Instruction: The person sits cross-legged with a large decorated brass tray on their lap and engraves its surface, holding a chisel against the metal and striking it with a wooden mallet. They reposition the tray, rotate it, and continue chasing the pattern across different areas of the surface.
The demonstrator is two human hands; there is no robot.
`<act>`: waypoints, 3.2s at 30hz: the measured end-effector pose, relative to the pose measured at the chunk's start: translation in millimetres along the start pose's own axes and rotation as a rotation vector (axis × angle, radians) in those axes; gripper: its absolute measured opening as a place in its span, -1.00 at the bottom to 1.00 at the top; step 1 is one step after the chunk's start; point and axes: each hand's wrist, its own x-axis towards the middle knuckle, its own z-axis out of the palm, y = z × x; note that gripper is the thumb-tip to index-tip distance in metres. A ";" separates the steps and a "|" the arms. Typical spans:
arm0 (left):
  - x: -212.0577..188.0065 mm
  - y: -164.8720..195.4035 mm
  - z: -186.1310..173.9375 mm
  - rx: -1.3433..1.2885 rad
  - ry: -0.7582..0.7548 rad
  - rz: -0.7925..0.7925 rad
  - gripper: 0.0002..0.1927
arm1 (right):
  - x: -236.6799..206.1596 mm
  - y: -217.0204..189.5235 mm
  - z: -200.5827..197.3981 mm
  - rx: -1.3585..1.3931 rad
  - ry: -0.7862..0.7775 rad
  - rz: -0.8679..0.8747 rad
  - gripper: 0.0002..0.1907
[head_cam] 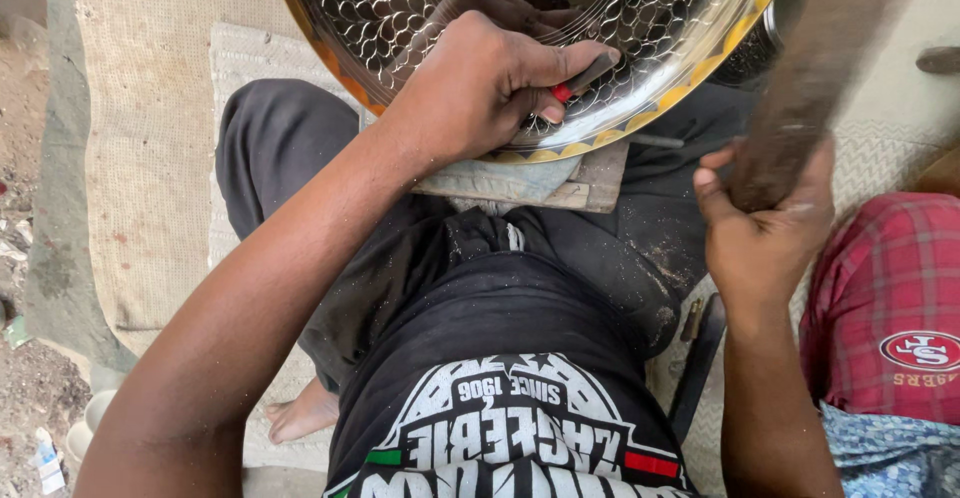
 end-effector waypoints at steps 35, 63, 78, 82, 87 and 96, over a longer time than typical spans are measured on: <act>2.3 -7.4 2.7 -0.006 -0.044 0.037 -0.50 | -23.4 34.9 3.3 -0.243 0.027 -0.055 -0.61; -0.7 -12.5 6.0 0.026 0.040 0.094 -0.50 | -12.6 29.7 2.0 -0.364 0.044 -0.105 -0.62; -1.3 -7.6 8.8 -0.306 0.299 -0.095 -0.44 | 6.9 -8.1 13.1 0.137 -0.053 0.191 -0.65; 0.3 -6.1 20.8 -0.366 0.385 -0.236 -0.40 | 24.5 11.3 33.0 0.208 -0.085 0.076 -0.73; 4.8 -0.3 29.1 -0.687 0.523 -0.267 -0.37 | 68.5 23.9 40.5 0.256 0.017 -0.158 -0.70; 15.7 11.1 26.8 -0.306 0.250 -0.171 -0.32 | 38.8 32.4 -0.5 0.612 -0.134 0.042 -0.67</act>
